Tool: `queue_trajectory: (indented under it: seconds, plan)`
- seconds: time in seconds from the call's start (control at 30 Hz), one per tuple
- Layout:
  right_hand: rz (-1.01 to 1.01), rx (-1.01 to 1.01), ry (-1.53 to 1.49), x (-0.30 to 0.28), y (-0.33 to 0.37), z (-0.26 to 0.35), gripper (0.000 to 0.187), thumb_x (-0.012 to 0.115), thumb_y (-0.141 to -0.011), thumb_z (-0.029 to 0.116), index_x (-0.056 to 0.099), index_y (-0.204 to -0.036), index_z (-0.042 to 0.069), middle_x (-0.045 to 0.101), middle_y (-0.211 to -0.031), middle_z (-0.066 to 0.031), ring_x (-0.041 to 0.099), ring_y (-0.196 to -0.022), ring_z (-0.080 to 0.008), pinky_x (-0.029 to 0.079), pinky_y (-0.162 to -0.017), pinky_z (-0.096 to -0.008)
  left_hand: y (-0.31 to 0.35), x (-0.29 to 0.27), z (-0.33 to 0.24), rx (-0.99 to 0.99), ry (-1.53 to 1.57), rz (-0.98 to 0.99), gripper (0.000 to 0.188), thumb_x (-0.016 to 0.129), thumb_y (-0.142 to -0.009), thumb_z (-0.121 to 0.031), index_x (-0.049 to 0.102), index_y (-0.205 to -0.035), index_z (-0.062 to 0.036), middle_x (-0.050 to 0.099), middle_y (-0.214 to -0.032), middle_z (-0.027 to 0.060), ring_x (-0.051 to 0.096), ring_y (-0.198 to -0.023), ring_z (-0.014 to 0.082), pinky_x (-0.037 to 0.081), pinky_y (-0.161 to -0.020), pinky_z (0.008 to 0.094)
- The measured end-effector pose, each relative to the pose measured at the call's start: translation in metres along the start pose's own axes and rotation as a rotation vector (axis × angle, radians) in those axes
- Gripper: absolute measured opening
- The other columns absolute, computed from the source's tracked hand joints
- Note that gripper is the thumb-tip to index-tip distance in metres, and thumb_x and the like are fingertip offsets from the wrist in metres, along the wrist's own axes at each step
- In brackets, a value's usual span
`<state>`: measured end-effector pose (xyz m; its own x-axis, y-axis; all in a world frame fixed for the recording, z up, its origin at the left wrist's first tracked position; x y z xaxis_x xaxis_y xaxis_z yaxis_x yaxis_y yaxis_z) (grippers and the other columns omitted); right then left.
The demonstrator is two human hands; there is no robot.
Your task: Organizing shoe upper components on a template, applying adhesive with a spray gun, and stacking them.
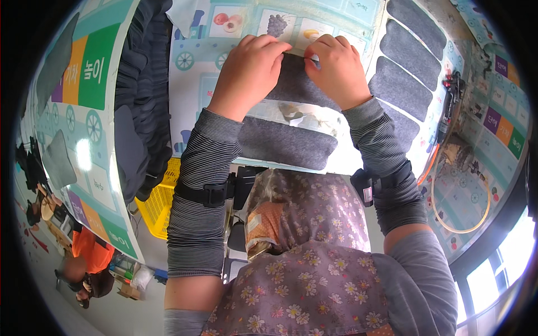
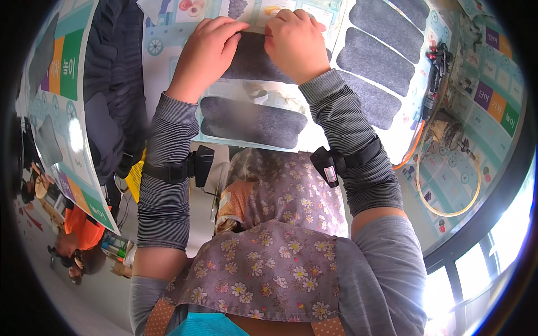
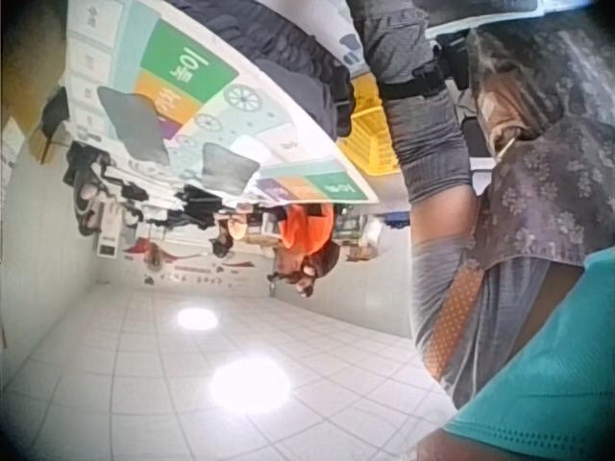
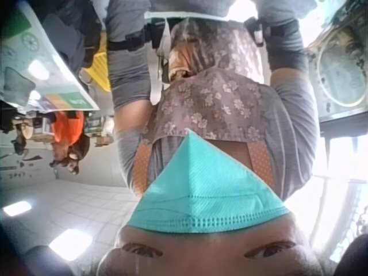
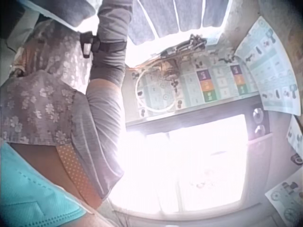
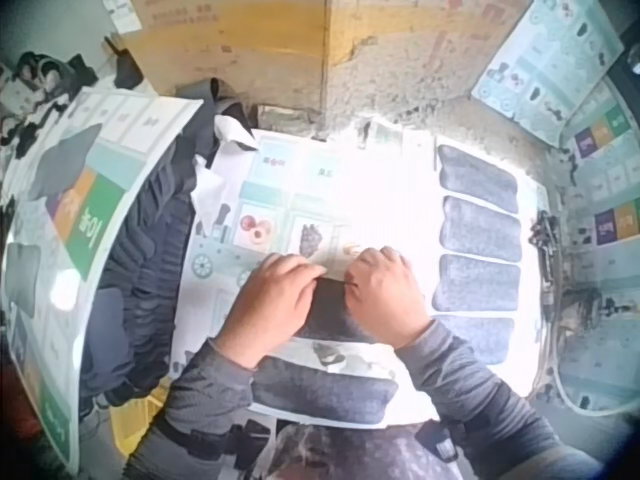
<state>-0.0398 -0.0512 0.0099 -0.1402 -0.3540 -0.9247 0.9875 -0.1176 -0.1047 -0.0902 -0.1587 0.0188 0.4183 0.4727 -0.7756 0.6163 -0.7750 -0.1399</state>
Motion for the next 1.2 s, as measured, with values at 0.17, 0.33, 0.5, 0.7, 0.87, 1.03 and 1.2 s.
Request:
queue_trajectory:
  seconds: [0.17, 0.33, 0.5, 0.7, 0.87, 1.03, 1.2]
  plan:
    - [0.082, 0.023, 0.032, 0.005, -0.005, 0.0, 0.008, 0.065, -0.074, 0.015, 0.066, -0.079, 0.009, 0.063, -0.089, -0.0049, 0.058, -0.088, -0.0275, 0.048, -0.081, -0.0407, 0.002, -0.002, 0.003, 0.01, 0.001, -0.012, 0.021, 0.058, -0.085, -0.006, 0.066, -0.105, -0.0066, 0.063, -0.099, 0.0078, 0.057, -0.094, 0.0288, 0.048, -0.084, 0.0379]
    - [0.218, 0.063, 0.089, 0.015, -0.009, -0.005, 0.01, 0.064, -0.075, 0.016, 0.064, -0.081, 0.008, 0.064, -0.09, -0.0073, 0.058, -0.091, -0.0286, 0.048, -0.084, -0.0395, 0.003, -0.001, 0.004, 0.016, 0.007, -0.021, 0.021, 0.058, -0.084, -0.006, 0.065, -0.104, -0.0061, 0.063, -0.099, 0.0078, 0.057, -0.094, 0.0288, 0.048, -0.084, 0.0381]
    - [0.213, 0.011, 0.128, 0.02, -0.012, 0.003, 0.009, 0.063, -0.073, 0.015, 0.064, -0.076, 0.007, 0.063, -0.086, -0.0075, 0.059, -0.088, -0.0285, 0.048, -0.083, -0.0392, 0.004, -0.001, 0.006, 0.009, -0.003, -0.027, 0.021, 0.058, -0.083, -0.005, 0.065, -0.103, -0.0062, 0.063, -0.098, 0.0069, 0.057, -0.094, 0.0283, 0.048, -0.083, 0.0378]
    - [0.066, -0.152, 0.027, -0.001, 0.005, 0.026, 0.004, 0.061, -0.065, 0.01, 0.06, -0.067, 0.007, 0.057, -0.072, -0.0052, 0.058, -0.077, -0.0244, 0.049, -0.069, -0.0387, -0.002, 0.002, 0.0, 0.109, -0.034, 0.014, 0.021, 0.061, -0.081, -0.005, 0.066, -0.101, -0.0066, 0.063, -0.097, 0.0053, 0.057, -0.091, 0.0273, 0.049, -0.082, 0.0372]
    - [0.06, -0.179, -0.23, -0.004, 0.017, 0.027, 0.01, 0.065, -0.069, 0.009, 0.058, -0.076, 0.007, 0.06, -0.077, -0.0043, 0.059, -0.077, -0.0241, 0.05, -0.069, -0.0362, -0.006, 0.013, 0.0, 0.175, 0.041, 0.218, 0.01, 0.062, -0.08, -0.006, 0.065, -0.09, -0.0039, 0.062, -0.089, 0.0064, 0.058, -0.087, 0.0266, 0.048, -0.077, 0.038]
    - [0.23, 0.213, -0.476, -0.01, 0.036, -0.014, 0.017, 0.069, -0.082, 0.016, 0.062, -0.092, 0.004, 0.066, -0.088, -0.0088, 0.063, -0.074, -0.0289, 0.051, -0.067, -0.037, 0.006, -0.003, 0.001, 0.184, 0.069, 0.163, 0.007, 0.063, -0.08, -0.008, 0.062, -0.085, -0.0022, 0.061, -0.082, 0.0082, 0.058, -0.082, 0.0284, 0.048, -0.074, 0.0383]
    - [0.222, -0.059, -0.347, -0.029, 0.059, -0.024, 0.008, 0.063, -0.083, 0.001, 0.063, -0.091, -0.001, 0.067, -0.091, -0.0122, 0.063, -0.08, -0.0281, 0.05, -0.072, -0.0348, 0.027, -0.001, -0.021, 0.136, 0.082, 0.188, 0.006, 0.062, -0.08, -0.007, 0.059, -0.082, -0.0022, 0.061, -0.083, 0.0083, 0.058, -0.083, 0.0287, 0.048, -0.073, 0.0392]
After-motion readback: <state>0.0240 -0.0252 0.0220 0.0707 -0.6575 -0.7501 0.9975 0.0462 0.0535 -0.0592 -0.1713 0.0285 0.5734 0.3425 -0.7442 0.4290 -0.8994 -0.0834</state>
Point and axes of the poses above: each hand's wrist, its own y-axis away from the middle knuckle, its own x-axis out of the palm, z = x × y, the point moved 10 cm from there along -y, towards the middle knuckle
